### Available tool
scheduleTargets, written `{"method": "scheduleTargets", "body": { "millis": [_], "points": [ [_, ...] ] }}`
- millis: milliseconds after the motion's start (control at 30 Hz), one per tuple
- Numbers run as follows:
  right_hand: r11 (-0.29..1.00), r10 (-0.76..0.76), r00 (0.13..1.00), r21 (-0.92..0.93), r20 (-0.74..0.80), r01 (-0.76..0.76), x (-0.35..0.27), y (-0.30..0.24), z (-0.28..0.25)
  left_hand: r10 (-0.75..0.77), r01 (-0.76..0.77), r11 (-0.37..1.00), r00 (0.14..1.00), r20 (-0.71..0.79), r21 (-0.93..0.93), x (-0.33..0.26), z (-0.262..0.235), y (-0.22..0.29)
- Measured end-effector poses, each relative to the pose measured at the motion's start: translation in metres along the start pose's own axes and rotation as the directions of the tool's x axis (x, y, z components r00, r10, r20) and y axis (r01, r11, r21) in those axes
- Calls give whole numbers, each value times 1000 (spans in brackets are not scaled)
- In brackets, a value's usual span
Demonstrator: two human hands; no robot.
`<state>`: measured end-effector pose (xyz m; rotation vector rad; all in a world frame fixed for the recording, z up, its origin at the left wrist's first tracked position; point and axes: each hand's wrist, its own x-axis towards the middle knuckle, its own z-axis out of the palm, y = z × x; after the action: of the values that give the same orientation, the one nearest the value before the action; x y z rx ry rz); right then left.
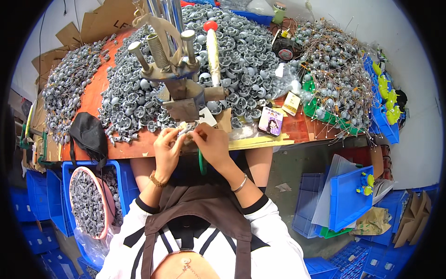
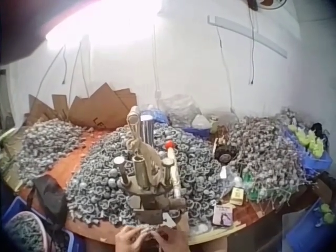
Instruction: Assemble small metal components using a manual hand-operated press machine.
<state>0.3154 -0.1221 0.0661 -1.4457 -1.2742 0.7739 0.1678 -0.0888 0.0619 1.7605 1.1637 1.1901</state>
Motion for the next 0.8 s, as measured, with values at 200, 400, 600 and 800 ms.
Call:
{"method": "scheduleTargets", "body": {
  "millis": [200,400,600,800],
  "points": [
    [874,-178,984,-459,8,162,2,-4,-5,-13,13,1000,999,39,-10,11,6,-6],
    [973,-76,994,-225,-79,56,98,-14,-84,112,-126,990,976,186,64,28,-5,-8],
    [832,-327,907,374,-266,410,114,-116,-68,63,-95,985,973,220,141,33,-7,-6],
    [563,-820,545,-77,-174,823,-9,-72,-60,89,-125,969,981,172,212,24,-2,6]
  ]
}}
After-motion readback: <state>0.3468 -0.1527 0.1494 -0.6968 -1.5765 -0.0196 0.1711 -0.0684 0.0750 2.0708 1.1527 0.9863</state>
